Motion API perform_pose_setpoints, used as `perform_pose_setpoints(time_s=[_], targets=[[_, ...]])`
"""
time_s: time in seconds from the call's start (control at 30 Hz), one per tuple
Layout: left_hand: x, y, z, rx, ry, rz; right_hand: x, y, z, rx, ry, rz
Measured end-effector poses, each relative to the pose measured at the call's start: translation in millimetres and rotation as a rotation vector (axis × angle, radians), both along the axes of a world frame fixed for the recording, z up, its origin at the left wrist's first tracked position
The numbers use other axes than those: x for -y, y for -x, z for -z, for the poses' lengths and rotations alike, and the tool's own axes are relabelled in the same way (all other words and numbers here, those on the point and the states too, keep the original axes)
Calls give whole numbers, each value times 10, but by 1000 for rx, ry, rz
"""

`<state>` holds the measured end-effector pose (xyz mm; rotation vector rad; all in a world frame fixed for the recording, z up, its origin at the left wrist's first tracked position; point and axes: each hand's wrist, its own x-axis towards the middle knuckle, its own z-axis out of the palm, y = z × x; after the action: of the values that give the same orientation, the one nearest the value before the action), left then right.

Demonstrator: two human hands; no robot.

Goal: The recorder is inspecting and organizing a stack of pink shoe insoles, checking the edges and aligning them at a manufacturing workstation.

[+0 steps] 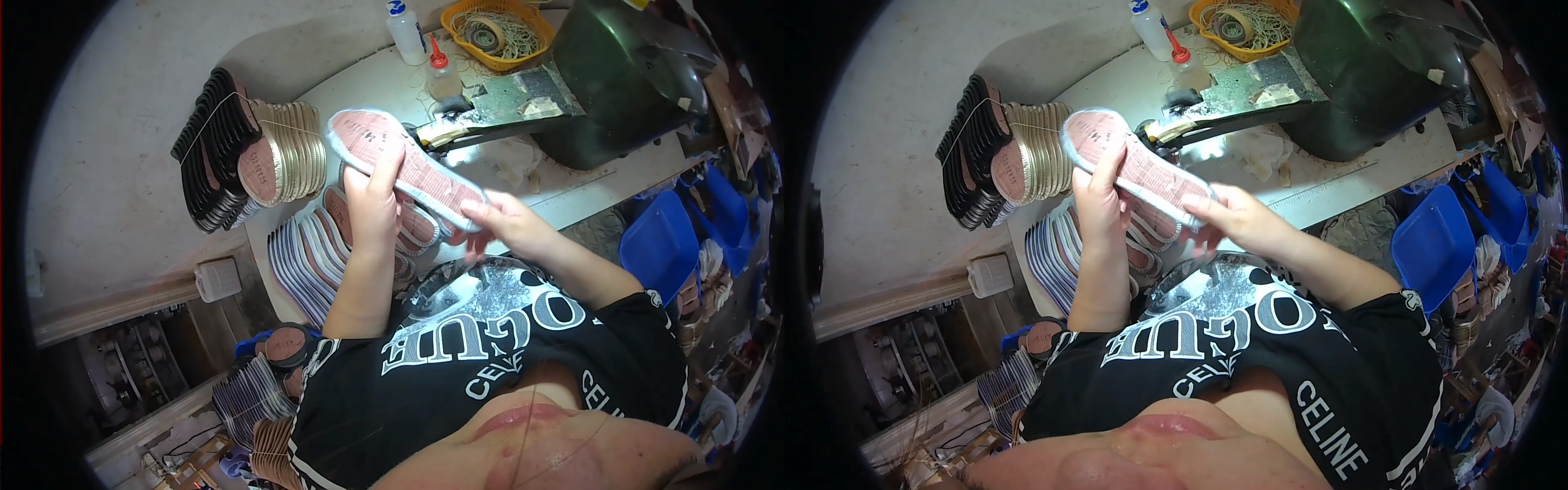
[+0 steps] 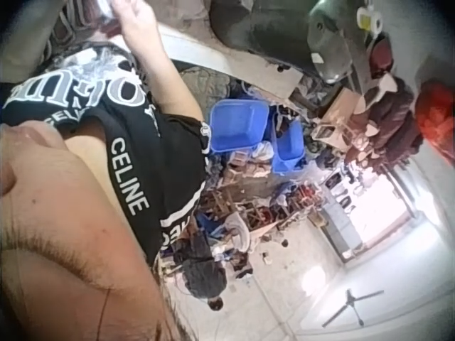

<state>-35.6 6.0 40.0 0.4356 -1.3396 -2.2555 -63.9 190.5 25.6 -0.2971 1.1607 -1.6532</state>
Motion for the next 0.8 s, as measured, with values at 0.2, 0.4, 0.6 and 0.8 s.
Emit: perform_pose_setpoints(time_s=[0.2,0.4,0.6,0.8], targets=[[274,189,170,273,219,51,-49,0,45,10,38,88],[411,416,51,371,314,224,-122,47,-94,18,-61,120],[699,734,21,418,390,287,206,210,7,-1,31,178],[903,187,-6,355,316,193,351,112,-200,-99,-71,21]])
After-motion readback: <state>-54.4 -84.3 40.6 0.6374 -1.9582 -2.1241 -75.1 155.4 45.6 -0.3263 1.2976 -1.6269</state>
